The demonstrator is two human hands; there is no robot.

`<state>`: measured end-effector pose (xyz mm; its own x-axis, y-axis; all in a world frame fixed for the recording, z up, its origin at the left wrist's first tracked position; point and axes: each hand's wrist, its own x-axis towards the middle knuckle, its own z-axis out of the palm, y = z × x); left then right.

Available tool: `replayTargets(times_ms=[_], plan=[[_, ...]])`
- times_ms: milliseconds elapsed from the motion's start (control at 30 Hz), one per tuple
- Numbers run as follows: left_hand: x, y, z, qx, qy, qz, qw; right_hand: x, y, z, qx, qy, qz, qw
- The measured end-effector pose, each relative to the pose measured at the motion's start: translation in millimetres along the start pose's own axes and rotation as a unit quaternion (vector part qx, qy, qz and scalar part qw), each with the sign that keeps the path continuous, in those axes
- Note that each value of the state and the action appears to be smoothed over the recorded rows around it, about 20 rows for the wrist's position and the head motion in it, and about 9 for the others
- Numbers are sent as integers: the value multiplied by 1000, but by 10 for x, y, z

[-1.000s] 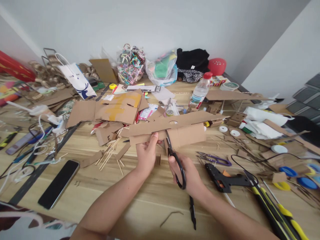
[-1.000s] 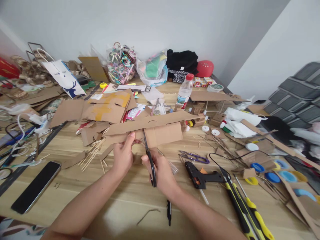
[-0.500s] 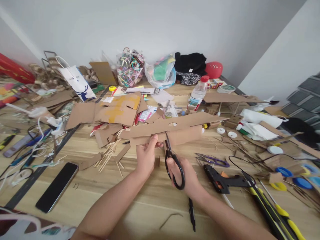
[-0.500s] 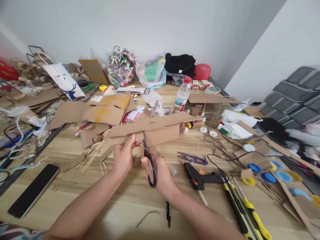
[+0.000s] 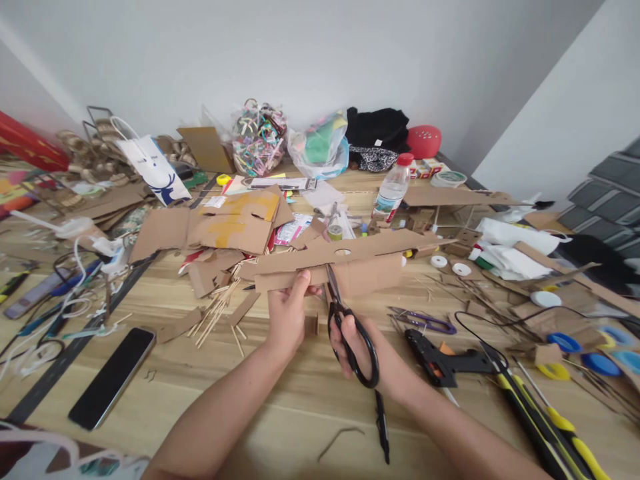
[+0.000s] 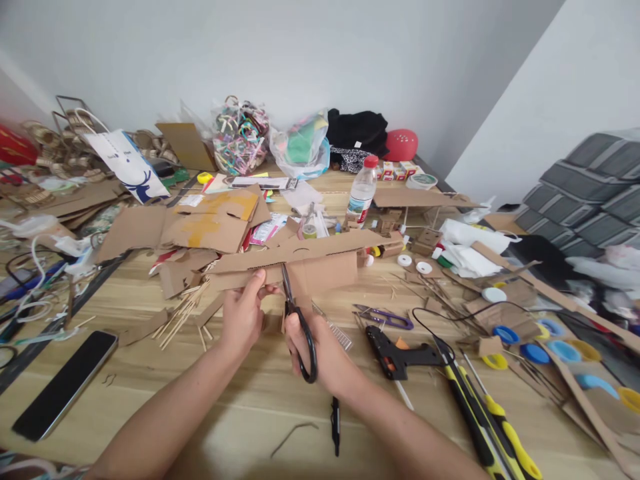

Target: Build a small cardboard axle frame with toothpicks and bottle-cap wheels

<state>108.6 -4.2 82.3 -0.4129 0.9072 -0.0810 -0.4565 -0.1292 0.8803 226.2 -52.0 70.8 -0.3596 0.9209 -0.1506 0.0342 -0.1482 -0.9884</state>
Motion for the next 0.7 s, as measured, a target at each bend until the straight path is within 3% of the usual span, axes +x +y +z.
replayTargets(times_ms=[200,467,700], plan=[[26,-11,-21,8,6,15,1000,-17,-42,-29,-59,17,32,998],[14,-26,-37,14,-13,21,1000,-23,-95,-31,-56,3,16,998],[-11,-46,-21,13,-5,12,1000,23,3,-4,-64,38,7,997]])
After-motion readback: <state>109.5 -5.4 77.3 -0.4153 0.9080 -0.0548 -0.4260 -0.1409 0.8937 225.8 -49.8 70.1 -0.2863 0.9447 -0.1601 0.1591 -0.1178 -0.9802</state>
